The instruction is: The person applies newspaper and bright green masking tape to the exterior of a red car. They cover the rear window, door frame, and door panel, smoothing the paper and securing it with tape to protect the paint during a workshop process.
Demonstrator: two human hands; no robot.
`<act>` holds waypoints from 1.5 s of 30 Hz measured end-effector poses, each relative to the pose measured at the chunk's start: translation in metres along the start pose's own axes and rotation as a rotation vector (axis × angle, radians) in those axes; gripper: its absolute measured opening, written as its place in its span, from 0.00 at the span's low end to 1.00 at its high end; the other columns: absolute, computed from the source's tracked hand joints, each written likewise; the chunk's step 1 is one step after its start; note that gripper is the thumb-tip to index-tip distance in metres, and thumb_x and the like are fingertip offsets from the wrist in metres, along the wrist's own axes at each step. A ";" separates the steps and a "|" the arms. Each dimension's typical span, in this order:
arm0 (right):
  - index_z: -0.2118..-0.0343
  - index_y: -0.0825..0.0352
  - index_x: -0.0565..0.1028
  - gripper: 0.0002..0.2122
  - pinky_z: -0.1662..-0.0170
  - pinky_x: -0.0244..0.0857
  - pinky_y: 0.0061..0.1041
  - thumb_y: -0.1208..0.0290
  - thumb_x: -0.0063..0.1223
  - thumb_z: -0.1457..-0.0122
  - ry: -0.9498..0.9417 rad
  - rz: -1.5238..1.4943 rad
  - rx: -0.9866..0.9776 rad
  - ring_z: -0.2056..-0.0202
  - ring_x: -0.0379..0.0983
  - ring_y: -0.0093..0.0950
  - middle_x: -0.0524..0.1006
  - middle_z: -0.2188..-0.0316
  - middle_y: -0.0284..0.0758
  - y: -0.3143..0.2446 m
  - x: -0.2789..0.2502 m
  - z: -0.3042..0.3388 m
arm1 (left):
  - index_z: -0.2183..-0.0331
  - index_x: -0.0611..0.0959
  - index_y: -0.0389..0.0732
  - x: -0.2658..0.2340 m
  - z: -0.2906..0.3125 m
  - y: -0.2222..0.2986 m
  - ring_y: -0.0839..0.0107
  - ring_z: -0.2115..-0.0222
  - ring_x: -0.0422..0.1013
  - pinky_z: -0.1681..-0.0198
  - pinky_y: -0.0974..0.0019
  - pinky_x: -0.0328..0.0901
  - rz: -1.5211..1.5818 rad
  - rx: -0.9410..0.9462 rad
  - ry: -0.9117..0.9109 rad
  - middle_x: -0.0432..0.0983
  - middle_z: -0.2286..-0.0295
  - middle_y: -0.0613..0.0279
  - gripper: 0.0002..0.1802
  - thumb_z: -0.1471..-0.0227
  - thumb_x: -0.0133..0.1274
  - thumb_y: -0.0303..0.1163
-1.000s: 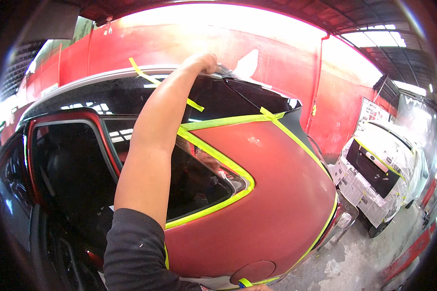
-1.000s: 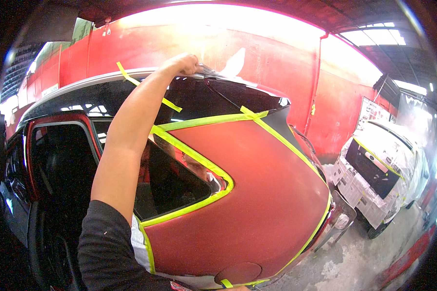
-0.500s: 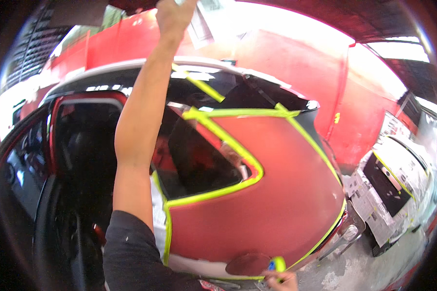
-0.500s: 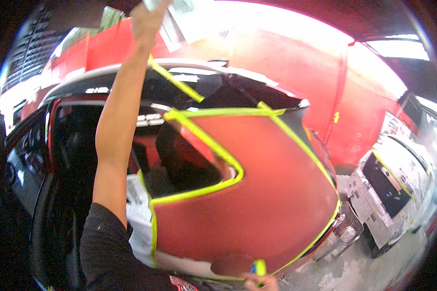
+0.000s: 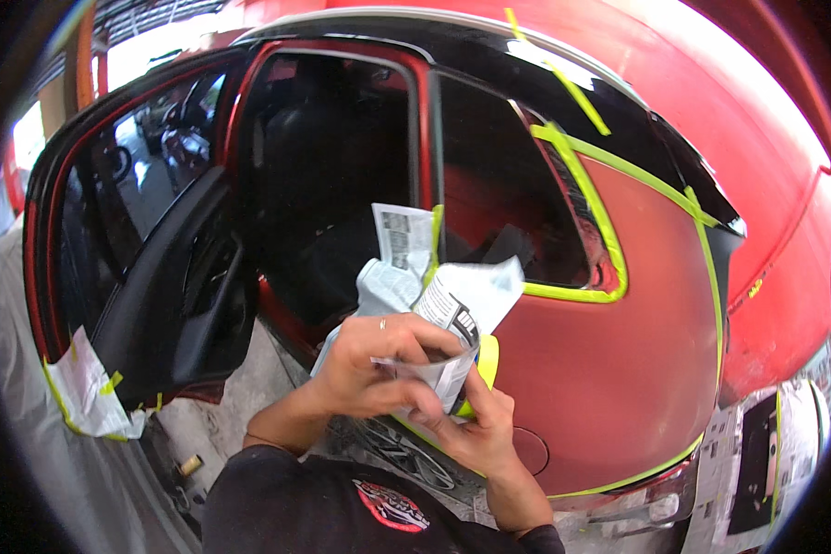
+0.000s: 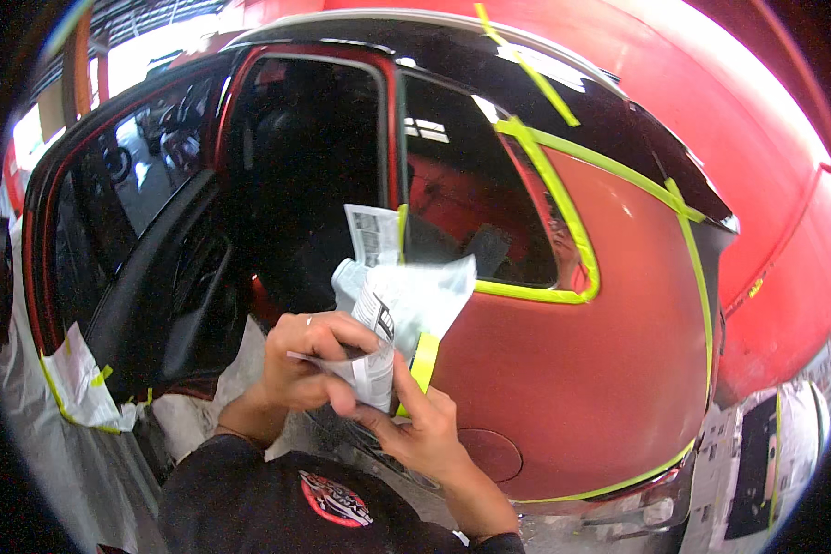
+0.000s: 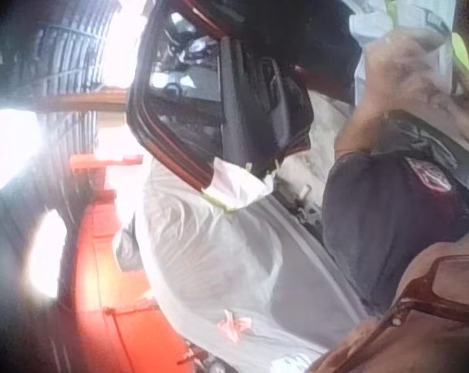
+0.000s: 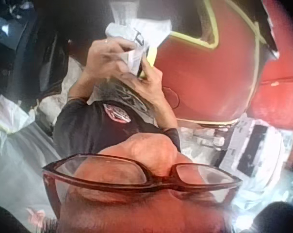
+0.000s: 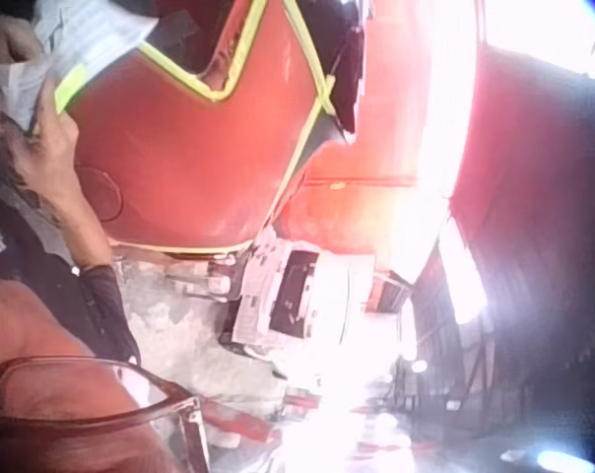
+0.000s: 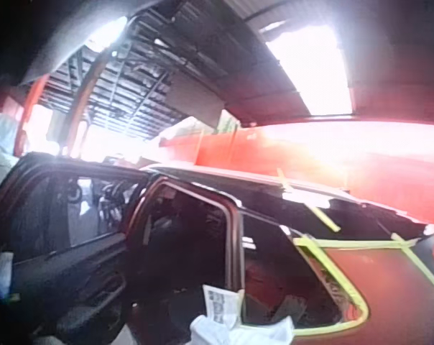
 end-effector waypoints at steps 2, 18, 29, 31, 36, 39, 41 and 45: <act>0.41 0.74 0.72 0.35 0.65 0.74 0.27 0.74 0.76 0.53 -0.113 -0.003 0.037 0.70 0.83 0.31 0.83 0.68 0.44 0.010 -0.003 -0.003 | 0.75 0.79 0.35 -0.021 0.013 -0.019 0.66 0.60 0.81 0.58 0.63 0.72 0.229 -0.164 0.001 0.84 0.59 0.47 0.20 0.57 0.74 0.36; 0.52 0.68 0.80 0.16 0.47 0.66 0.28 0.75 0.67 0.44 -0.230 0.820 0.455 0.52 0.73 0.28 0.77 0.55 0.35 0.003 -0.157 -0.265 | 0.56 0.85 0.35 -0.258 0.056 -0.201 0.64 0.53 0.78 0.46 0.61 0.71 -0.345 -0.611 0.175 0.82 0.55 0.54 0.15 0.46 0.64 0.28; 0.56 0.69 0.81 0.15 0.54 0.70 0.35 0.66 0.64 0.43 -0.346 1.294 0.130 0.59 0.77 0.39 0.81 0.63 0.45 0.023 -0.022 -0.405 | 0.56 0.86 0.41 -0.118 -0.167 -0.180 0.52 0.45 0.65 0.35 0.43 0.50 -1.050 0.475 0.008 0.75 0.51 0.50 0.33 0.59 0.67 0.54; 0.55 0.69 0.81 0.15 0.56 0.70 0.35 0.66 0.63 0.43 -0.340 1.214 0.217 0.64 0.78 0.40 0.81 0.65 0.45 0.034 -0.019 -0.406 | 0.54 0.85 0.42 -0.107 -0.170 -0.186 0.52 0.43 0.64 0.34 0.41 0.49 -0.970 0.499 -0.037 0.73 0.49 0.49 0.35 0.62 0.69 0.54; 0.44 0.62 0.77 0.21 0.55 0.71 0.35 0.62 0.63 0.40 0.159 1.322 -0.238 0.65 0.81 0.36 0.83 0.62 0.43 0.060 -0.021 -0.404 | 0.34 0.68 0.53 -0.099 -0.179 -0.228 0.46 0.29 0.41 0.29 0.34 0.29 -1.020 0.323 -0.175 0.50 0.31 0.44 0.58 0.59 0.58 0.77; 0.50 0.65 0.79 0.15 0.66 0.68 0.34 0.72 0.54 0.40 0.378 1.203 -0.166 0.75 0.75 0.33 0.80 0.75 0.37 0.032 -0.042 -0.394 | 0.31 0.61 0.57 -0.096 -0.177 -0.239 0.46 0.28 0.35 0.29 0.35 0.25 -1.069 0.269 -0.239 0.44 0.30 0.45 0.63 0.60 0.51 0.82; 0.38 0.61 0.70 0.24 0.66 0.70 0.35 0.77 0.50 0.40 0.542 1.064 -0.232 0.77 0.74 0.35 0.81 0.78 0.37 0.019 -0.063 -0.380 | 0.31 0.61 0.57 -0.096 -0.175 -0.238 0.46 0.28 0.35 0.29 0.35 0.25 -1.062 0.270 -0.232 0.44 0.30 0.45 0.62 0.60 0.52 0.82; 0.33 0.58 0.59 0.30 0.56 0.72 0.38 0.75 0.52 0.40 0.789 0.880 -0.228 0.61 0.81 0.41 0.84 0.58 0.42 -0.016 -0.063 -0.336 | 0.31 0.61 0.57 -0.100 -0.175 -0.240 0.46 0.28 0.35 0.29 0.34 0.25 -1.080 0.262 -0.229 0.44 0.30 0.45 0.63 0.59 0.52 0.82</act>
Point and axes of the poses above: each hand's wrist, its own z-axis away from the middle knuckle, its own x-axis out of the palm, y = z × x, the point moved 5 cm from there along -z, towards the middle knuckle
